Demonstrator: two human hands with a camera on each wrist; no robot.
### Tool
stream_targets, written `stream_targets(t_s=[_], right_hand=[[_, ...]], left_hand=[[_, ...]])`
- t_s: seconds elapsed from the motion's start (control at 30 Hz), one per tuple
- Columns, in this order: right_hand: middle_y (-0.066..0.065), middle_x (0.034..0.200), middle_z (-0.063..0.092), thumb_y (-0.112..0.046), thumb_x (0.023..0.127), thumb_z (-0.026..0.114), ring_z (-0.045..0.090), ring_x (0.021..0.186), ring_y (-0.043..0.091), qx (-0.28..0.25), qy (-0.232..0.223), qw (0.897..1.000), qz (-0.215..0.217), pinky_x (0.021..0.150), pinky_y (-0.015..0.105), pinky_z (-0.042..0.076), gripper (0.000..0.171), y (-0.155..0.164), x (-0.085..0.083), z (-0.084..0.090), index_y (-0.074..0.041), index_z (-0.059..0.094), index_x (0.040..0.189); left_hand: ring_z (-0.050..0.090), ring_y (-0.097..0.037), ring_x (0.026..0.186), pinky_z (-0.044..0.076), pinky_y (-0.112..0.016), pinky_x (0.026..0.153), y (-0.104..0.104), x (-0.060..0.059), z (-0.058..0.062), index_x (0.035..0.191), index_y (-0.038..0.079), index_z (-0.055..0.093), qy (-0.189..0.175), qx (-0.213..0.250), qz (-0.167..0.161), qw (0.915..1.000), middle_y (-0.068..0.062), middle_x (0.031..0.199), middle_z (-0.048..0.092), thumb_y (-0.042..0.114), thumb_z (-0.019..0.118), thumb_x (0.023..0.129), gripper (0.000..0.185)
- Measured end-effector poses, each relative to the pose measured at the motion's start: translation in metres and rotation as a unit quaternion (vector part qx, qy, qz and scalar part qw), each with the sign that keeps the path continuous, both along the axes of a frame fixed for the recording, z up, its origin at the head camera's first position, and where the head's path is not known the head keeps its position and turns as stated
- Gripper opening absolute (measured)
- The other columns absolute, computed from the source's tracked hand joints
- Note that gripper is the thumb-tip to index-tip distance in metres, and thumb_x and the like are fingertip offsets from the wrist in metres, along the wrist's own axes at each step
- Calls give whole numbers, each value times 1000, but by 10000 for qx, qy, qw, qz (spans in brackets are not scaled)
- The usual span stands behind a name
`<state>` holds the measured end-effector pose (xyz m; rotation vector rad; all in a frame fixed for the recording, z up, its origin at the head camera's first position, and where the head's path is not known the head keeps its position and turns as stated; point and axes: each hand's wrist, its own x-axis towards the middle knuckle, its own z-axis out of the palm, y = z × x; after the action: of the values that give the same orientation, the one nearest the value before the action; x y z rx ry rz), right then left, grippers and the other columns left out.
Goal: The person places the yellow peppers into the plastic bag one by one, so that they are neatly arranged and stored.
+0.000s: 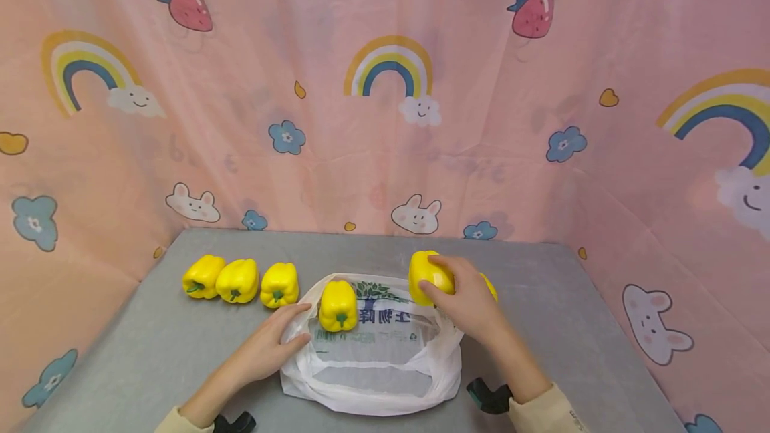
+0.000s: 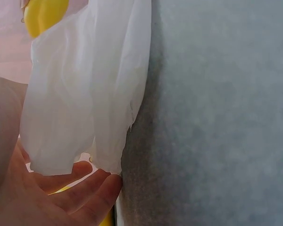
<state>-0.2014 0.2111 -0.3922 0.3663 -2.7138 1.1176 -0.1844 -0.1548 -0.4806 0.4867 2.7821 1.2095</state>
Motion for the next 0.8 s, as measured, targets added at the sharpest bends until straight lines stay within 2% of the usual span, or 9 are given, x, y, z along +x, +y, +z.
stream_targets(t_s=[0.27,0.53,0.8], right_hand=[[19,138,55,-33,96,72,57,115,35,-150,-195,9996,156,90,49,55,54,-19,-1,-6,-7,57,141],[17,142,54,-37,95,72,51,127,38,-257,-339,9985,358,101,59,48,57,-30,-8,-19,-9,57,142],[13,140,56,-41,94,72,56,123,34,80,-573,9979,297,98,52,52,57,-44,-13,-31,-13,58,142]], left_hand=[[43,-37,140,34,-62,112,0,0,1,146,12,52,-15,-2,-8,10000,-13,150,48,27,68,99,53],[44,-37,139,34,-62,112,0,1,-1,146,11,52,84,-6,-19,10000,-14,150,48,27,68,98,53],[44,-37,139,35,-61,112,0,0,-1,146,10,52,114,0,-25,9999,-14,150,48,26,68,99,53]])
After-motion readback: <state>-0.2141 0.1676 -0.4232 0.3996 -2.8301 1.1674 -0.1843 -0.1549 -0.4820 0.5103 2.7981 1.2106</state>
